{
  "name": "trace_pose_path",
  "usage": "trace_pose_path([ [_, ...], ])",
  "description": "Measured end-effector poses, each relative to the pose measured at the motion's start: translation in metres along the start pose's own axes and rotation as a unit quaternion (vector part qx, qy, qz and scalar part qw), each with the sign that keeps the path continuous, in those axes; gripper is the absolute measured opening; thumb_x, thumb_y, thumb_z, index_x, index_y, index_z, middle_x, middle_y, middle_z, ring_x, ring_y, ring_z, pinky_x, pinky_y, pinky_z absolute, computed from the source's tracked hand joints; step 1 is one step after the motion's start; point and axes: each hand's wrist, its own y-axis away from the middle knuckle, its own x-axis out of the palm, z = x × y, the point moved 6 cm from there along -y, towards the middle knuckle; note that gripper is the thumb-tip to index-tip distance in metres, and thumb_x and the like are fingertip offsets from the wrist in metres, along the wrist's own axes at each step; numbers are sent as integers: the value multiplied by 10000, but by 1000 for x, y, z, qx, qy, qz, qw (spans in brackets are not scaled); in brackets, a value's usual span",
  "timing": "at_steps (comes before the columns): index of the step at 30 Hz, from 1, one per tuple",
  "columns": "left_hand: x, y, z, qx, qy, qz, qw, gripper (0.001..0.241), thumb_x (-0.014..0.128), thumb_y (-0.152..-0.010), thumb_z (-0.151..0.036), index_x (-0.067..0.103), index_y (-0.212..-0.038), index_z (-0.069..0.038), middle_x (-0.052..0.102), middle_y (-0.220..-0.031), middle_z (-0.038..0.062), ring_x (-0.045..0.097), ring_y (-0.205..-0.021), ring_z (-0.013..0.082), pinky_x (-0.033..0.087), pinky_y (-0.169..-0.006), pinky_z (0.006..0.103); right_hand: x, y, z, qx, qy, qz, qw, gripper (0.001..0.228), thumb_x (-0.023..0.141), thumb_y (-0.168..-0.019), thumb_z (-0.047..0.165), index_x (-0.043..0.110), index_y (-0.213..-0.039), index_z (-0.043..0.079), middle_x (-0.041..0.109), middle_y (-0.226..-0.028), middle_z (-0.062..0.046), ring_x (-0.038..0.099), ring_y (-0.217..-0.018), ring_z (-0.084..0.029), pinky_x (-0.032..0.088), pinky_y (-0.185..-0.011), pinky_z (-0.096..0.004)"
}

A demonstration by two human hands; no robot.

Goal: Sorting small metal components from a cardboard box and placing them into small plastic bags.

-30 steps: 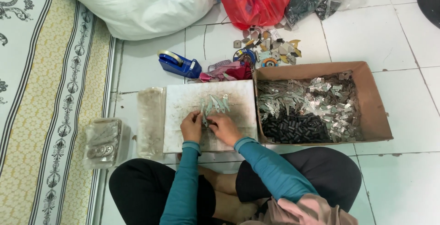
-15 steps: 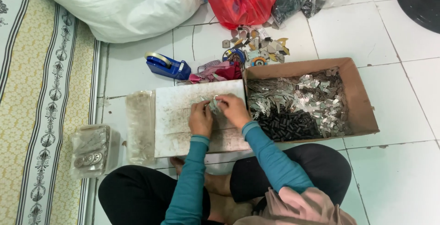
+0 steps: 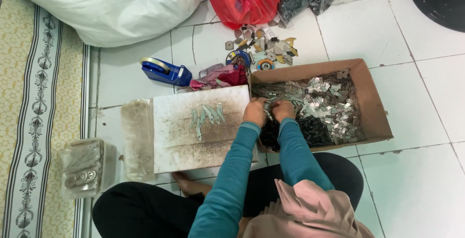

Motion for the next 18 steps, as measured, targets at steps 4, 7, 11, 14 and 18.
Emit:
trace_pose_path([
  [4, 12, -10, 22, 9, 21, -2, 1000, 442, 683, -897, 74, 627, -1321, -37, 621, -1171, 241, 731, -991, 359, 658, -879, 400, -2, 57, 46, -72, 245, -22, 967, 411, 681, -858, 3, 716, -1258, 89, 715, -1153, -165, 686, -1118, -328, 590, -962, -498],
  [7, 3, -6, 15, 19, 31, -5, 999, 505, 757, -833, 98, 623, -1309, -4, 629, -1129, 228, 734, -987, 354, 664, -871, 385, 3, 55, 46, -149, 297, -65, 941, 517, 687, -903, 1, 598, -1403, 98, 665, -1284, -179, 636, -1204, -361, 548, -1021, -520],
  [11, -27, 14, -12, -4, 120, -2, 993, 405, 663, -917, 73, 626, -1315, 11, 640, -1099, 238, 728, -991, 337, 661, -856, 375, 17, 36, 30, -186, 307, -77, 930, 412, 636, -952, 93, 611, -1355, 174, 662, -1253, -118, 614, -1205, -310, 513, -1001, -492],
  [14, -40, 23, -24, -24, 171, 4, 985, 303, 531, -1022, 43, 622, -1311, 27, 639, -1105, 265, 725, -989, 340, 673, -818, 372, 24, 19, 17, -159, 178, -85, 967, 220, 573, -1012, 249, 624, -1225, 237, 607, -1128, -28, 549, -1139, -202, 427, -977, -409],
  [18, -46, 27, -26, -35, 179, 6, 983, 289, 494, -1049, 16, 619, -1310, 24, 646, -1112, 249, 729, -993, 328, 688, -793, 357, 21, 24, 24, -188, 267, -111, 939, 190, 517, -1051, 217, 675, -1139, 160, 649, -1096, -45, 578, -1152, -233, 447, -1001, -436],
])
